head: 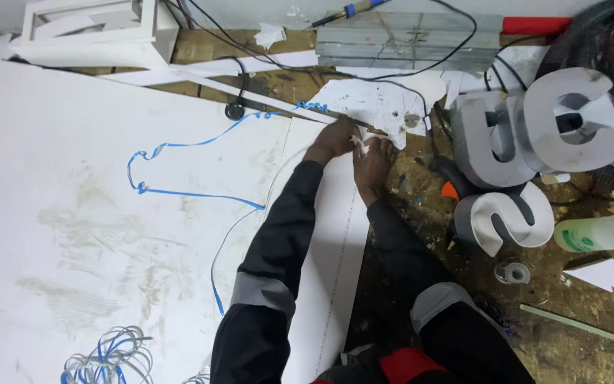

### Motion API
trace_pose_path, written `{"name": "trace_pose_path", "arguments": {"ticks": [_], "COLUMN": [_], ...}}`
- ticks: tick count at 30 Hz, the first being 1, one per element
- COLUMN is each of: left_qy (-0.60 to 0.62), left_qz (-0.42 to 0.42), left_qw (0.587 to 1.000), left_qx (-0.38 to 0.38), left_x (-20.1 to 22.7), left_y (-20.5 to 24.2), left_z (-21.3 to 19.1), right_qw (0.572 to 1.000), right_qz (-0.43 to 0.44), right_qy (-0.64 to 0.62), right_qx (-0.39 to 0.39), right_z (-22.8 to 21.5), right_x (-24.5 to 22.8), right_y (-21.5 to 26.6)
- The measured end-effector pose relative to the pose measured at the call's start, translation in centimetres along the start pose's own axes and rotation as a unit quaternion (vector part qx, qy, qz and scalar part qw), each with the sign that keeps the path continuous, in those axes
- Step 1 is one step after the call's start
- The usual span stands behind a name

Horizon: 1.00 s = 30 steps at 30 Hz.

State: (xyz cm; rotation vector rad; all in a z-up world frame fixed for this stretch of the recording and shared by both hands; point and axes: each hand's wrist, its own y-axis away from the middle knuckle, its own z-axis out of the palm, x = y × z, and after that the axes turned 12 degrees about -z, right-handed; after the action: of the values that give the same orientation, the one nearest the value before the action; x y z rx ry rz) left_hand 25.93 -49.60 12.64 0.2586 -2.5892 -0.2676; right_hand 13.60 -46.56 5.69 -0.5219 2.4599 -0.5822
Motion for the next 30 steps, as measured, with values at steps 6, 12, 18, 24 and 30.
{"name": "trace_pose_path", "arguments": {"ticks": [6,12,18,24,30], "left_qy": [-0.084,-0.165,-0.161,-0.190,-0.142], "left_qz": [0.048,0.070,0.066,0.004,-0.034], "left_qw": [0.995,0.982,0.977,0.977,0.988], "left_qx": [0.014,0.067,0.122,0.092,0.049], "left_x": [1.6,0.9,0.1,0.0,-0.6], "left_y": [0.3,0.2,-0.2,0.1,0.3], "left_z": [-1.4,-1.2,-0.6,-0.8,-0.5], "right_qw": [0.999,0.999,0.995,0.991,0.981], "right_qz": [-0.036,-0.038,-0.073,-0.057,-0.073], "right_qy": [0.024,-0.007,-0.019,-0.088,-0.153], "right_qx": [0.016,0.024,0.070,0.088,0.096], "right_z": [-0.2,-0.3,0.0,-0.3,-0.1], "right_x": [0.3,0.1,0.7,0.8,1.1], "right_y": [-0.1,-0.1,-0.3,-0.3,0.0]}}
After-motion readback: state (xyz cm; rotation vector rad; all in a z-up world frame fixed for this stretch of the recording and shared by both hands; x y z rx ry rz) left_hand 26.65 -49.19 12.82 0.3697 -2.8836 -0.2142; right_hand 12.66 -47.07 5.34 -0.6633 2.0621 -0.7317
